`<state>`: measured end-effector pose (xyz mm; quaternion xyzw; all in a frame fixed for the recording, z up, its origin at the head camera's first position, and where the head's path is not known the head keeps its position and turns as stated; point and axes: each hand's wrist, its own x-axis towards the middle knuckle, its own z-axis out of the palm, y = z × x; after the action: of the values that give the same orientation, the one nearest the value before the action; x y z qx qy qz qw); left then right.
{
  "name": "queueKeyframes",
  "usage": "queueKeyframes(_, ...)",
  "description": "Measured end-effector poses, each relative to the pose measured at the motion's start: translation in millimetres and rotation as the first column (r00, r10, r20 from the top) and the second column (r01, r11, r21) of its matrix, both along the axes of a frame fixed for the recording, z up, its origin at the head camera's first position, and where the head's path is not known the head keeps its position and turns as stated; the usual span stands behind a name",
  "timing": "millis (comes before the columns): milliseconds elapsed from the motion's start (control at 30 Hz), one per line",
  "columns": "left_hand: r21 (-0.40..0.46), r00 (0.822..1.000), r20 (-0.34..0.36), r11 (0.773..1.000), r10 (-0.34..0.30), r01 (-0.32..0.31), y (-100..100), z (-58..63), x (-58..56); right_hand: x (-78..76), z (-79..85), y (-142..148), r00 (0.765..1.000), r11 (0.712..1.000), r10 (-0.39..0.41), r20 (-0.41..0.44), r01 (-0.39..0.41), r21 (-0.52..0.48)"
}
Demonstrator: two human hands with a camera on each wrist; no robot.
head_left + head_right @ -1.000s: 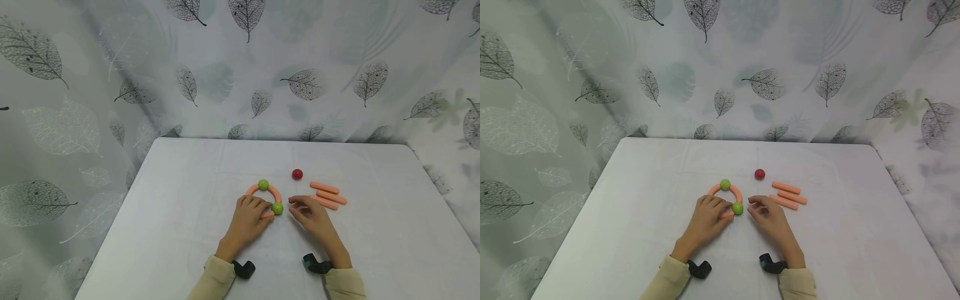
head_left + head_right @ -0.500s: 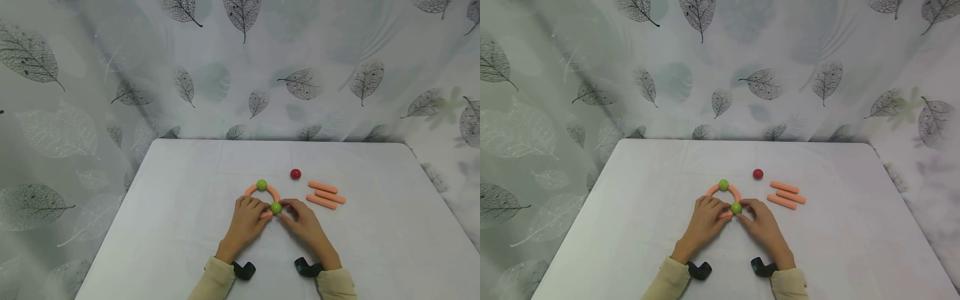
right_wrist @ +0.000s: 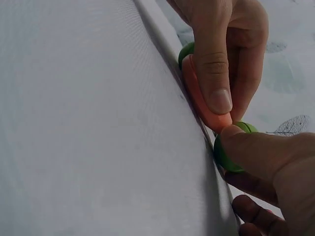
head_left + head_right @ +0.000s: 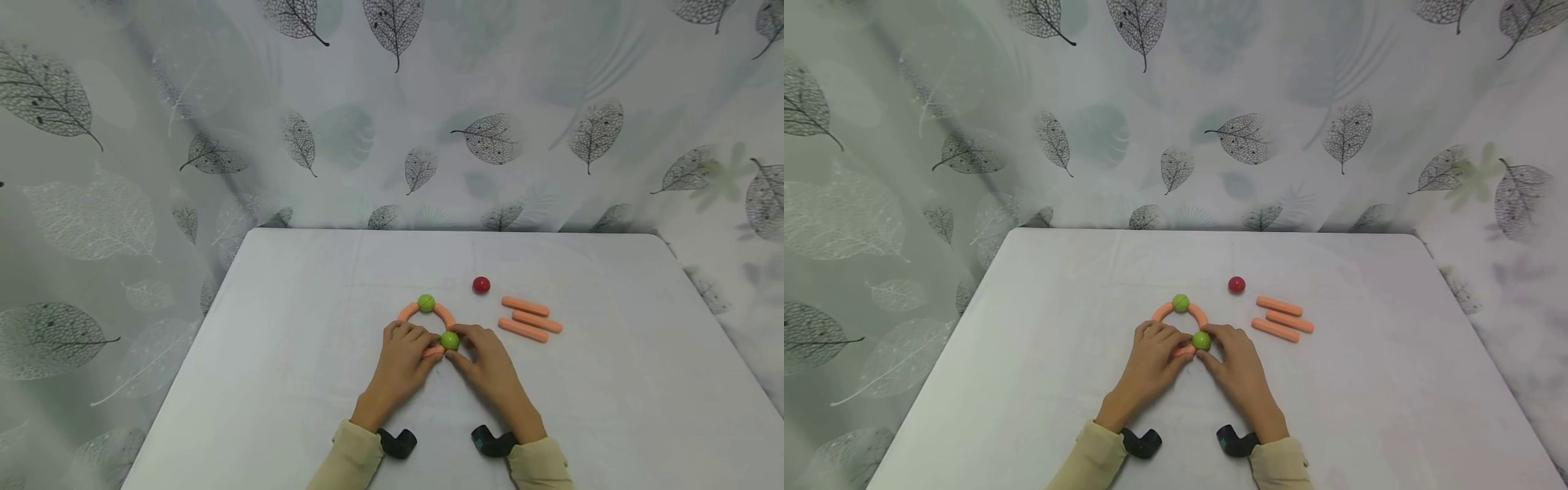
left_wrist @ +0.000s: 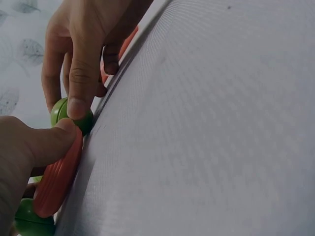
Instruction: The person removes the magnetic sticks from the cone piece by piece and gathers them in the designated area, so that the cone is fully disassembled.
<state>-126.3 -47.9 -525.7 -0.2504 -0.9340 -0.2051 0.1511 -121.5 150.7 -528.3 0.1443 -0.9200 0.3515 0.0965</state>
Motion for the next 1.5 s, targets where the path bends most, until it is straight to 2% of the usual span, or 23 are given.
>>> queueKeyframes(233, -0.001, 1.0, -0.014, 1.0, -0.006, 0.006, 0.9, -2.3, 0.4, 1.3, 1.4, 3.0, 1.0, 1.0, 0.015, 0.012, -0.015, -0.001)
queueKeyframes(700, 0.005, 0.999, -0.031, 1.0, -0.011, 0.011, 1.2, 0.7, 2.1, 5.1, 3.9, 8.1, 0.997, 0.999, 0.024, 0.072, -0.022, -0.025)
queueKeyframes(900, 0.029, 0.999, -0.032, 1.0, -0.008, 0.009, 0.8, -0.3, 2.2, 5.9, 8.2, 13.2, 0.99, 0.999, 0.028, 0.139, -0.024, -0.029)
queueKeyframes(1000, 0.031, 0.999, -0.036, 0.999, -0.007, 0.008, 0.7, -0.1, 2.1, 4.2, 10.4, 17.5, 0.989, 1.0, 0.008, 0.144, -0.005, -0.02)
queueKeyframes(1167, 0.011, 1.0, -0.02, 1.0, -0.007, 0.007, 0.0, 1.9, 2.3, 2.2, 14.0, 24.5, 0.993, 0.998, -0.055, 0.101, 0.056, -0.01)
queueKeyframes(1367, 0.002, 1.0, -0.004, 1.0, -0.019, 0.019, -1.9, 3.1, 3.1, 3.4, 12.8, 27.5, 0.984, 0.992, -0.124, 0.129, 0.123, 0.011)
queueKeyframes(1500, -0.006, 1.0, -0.019, 1.0, -0.01, 0.01, -2.7, 3.5, 3.5, 4.4, 11.4, 27.8, 0.984, 0.991, -0.136, 0.118, 0.136, 0.001)
